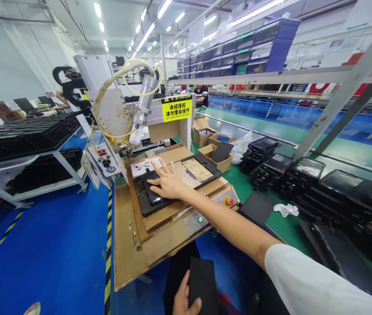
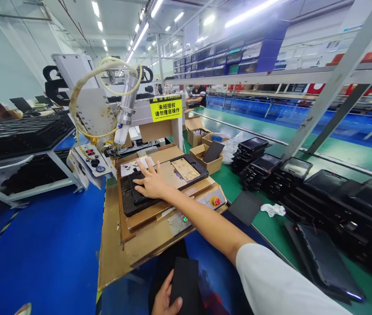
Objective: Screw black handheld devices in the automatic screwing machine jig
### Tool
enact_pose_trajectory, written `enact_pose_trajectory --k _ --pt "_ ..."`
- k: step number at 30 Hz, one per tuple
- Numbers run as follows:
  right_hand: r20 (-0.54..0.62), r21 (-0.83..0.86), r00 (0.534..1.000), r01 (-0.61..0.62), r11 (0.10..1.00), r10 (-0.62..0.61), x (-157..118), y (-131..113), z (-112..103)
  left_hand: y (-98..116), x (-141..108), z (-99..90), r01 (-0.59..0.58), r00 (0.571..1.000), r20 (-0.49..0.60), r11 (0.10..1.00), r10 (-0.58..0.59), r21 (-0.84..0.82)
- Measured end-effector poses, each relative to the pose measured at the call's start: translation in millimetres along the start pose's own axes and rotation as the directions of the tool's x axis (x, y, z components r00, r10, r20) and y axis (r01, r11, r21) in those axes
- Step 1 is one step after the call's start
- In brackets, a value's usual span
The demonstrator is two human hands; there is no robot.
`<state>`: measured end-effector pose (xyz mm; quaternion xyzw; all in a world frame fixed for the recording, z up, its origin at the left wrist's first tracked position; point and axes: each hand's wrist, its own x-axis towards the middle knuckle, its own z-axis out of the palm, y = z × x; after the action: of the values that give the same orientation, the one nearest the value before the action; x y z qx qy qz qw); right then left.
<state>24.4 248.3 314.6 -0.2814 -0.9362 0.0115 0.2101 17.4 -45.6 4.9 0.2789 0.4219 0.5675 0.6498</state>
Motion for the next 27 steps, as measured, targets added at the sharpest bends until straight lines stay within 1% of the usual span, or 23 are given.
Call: enact_pose_trajectory --k 3,5,7,9,10,11,12,16,18,21,24,26,27 --pt "0.038 0.013 0.999 -0.007 1.000 0.007 -2 -1 -3 3 0 6.3 0.002 1.000 0.003 1.000 -0.003 0.023" --pt "0.028 0.010 1.000 -0.008 1.000 0.008 -10 -7 -8 5 0 9.5 -0.006 1.000 -0.002 0.999 0.006 0.042" --pt "-0.042 0.003 0.998 -0.057 0.998 0.057 -21 -17 -12 5 -1 11.5 -0.016 1.000 -0.010 0.998 0.017 0.056" --pt "-0.133 0.011 0.978 -0.158 0.987 0.158 -32 -29 -16 5 -2 12.5 -0.029 0.999 -0.019 0.998 0.031 0.056" --pt "-0.165 0.019 0.965 -0.202 0.979 0.203 -37 -34 -17 5 -3 12.9 -0.035 0.999 -0.024 0.998 0.036 0.054" --pt "-0.182 0.025 0.958 -0.222 0.975 0.222 -40 -38 -17 5 -4 13.2 -0.040 0.999 -0.030 0.998 0.041 0.051" --pt "-0.183 0.027 0.960 -0.210 0.977 0.211 -41 -41 -17 4 -5 13.4 -0.043 0.998 -0.035 0.998 0.045 0.050" --pt "-0.116 0.027 0.992 -0.046 0.999 0.049 -36 -45 -10 2 -7 13.2 -0.031 0.998 -0.045 0.998 0.034 0.047" --pt "-0.080 0.042 0.996 -0.023 0.999 0.026 -31 -44 -5 1 -6 12.6 -0.032 0.999 -0.042 0.998 0.034 0.047" --pt "-0.056 0.048 0.998 -0.022 0.999 0.025 -25 -42 -2 2 -5 14.6 -0.037 0.999 -0.030 0.999 0.038 0.030" --pt "-0.036 0.045 0.999 -0.008 0.999 0.010 -26 -44 -8 12 -9 23.3 -0.026 0.999 -0.030 1.000 0.026 0.012" --pt "-0.022 0.068 0.999 0.031 0.997 -0.030 -37 -46 -17 23 -14 31.4 0.001 1.000 -0.023 1.000 0.000 0.018" --pt "-0.027 0.094 0.998 0.066 0.993 -0.063 -47 -47 -21 29 -16 35.1 0.018 1.000 -0.021 1.000 -0.017 0.025"
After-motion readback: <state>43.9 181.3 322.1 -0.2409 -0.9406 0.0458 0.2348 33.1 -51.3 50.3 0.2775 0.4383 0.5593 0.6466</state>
